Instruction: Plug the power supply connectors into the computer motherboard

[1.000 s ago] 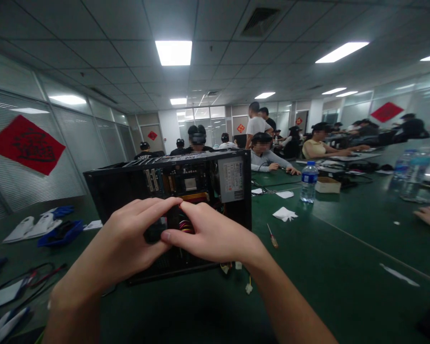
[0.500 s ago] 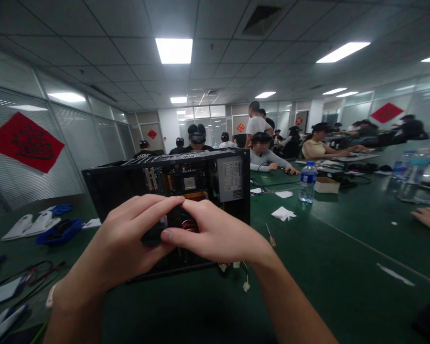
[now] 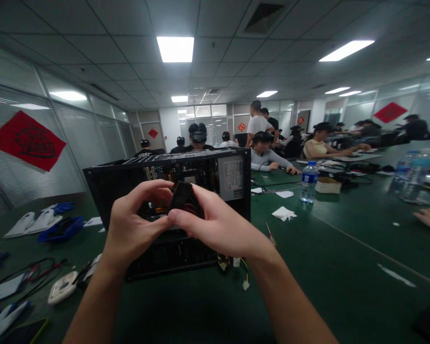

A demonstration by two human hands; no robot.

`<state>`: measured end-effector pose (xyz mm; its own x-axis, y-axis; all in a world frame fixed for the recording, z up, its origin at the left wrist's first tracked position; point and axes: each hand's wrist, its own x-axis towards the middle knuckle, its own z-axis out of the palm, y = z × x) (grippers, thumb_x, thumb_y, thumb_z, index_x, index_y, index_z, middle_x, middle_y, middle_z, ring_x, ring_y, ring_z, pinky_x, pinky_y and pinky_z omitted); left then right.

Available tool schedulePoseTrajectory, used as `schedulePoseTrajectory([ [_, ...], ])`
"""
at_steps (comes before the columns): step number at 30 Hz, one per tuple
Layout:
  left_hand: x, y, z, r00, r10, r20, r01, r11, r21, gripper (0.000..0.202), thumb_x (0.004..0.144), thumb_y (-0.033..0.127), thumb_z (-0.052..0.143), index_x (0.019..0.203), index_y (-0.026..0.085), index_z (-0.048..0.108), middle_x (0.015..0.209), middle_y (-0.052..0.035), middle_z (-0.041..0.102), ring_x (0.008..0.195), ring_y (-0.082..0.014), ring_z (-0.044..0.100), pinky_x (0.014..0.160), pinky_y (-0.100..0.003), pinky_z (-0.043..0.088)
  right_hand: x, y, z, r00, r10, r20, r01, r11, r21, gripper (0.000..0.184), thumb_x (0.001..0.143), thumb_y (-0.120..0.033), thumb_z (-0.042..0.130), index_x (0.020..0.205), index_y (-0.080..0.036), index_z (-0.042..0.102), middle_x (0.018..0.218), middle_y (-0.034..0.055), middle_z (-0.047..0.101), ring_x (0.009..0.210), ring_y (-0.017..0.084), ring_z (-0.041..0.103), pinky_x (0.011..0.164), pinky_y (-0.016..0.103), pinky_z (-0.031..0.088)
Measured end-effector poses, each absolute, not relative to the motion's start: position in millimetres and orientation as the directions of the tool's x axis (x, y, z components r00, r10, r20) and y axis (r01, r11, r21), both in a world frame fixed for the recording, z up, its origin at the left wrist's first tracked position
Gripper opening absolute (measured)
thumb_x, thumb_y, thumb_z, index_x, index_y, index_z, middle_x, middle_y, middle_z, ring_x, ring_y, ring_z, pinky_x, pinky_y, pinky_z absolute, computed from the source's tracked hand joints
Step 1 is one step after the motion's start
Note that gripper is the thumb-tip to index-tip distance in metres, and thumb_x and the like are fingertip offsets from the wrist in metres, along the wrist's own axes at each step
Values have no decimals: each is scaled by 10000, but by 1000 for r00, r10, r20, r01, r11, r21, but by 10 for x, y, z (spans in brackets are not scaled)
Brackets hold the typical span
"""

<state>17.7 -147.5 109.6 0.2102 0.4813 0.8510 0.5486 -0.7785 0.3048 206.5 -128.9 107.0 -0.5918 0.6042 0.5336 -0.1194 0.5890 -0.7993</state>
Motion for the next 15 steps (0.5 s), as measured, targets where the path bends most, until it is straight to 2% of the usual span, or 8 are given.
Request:
schedulePoseTrajectory([
  [7,297,-1485,1063,67,492,868,515,-762,393,449,735,359,835,1078,201,593,856,-5,701,734,-135,679,699,-245,584,2153,-1267,1048,-561,622,546,-140,579,-803,300,934,-456,629,1013,-167,606,851,25,595,752,150,559,634,245,479],
  [12,315,-1482,1069,100,500,860,547,-750,372,341,745,340,827,967,184,623,832,-4,700,696,-125,655,649,-229,560,2156,-1263,1049,-513,638,574,-158,587,-794,285,915,-427,662,1025,-168,619,905,36,622,795,157,571,670,251,485],
  [15,330,-1484,1083,154,552,819,574,-725,381,247,811,347,770,947,178,652,814,-10,710,683,-132,653,639,-240,547,2110,-1211,1034,-443,664,602,-187,588,-787,296,894,-449,678,994,-177,619,878,27,612,757,148,557,641,249,475],
])
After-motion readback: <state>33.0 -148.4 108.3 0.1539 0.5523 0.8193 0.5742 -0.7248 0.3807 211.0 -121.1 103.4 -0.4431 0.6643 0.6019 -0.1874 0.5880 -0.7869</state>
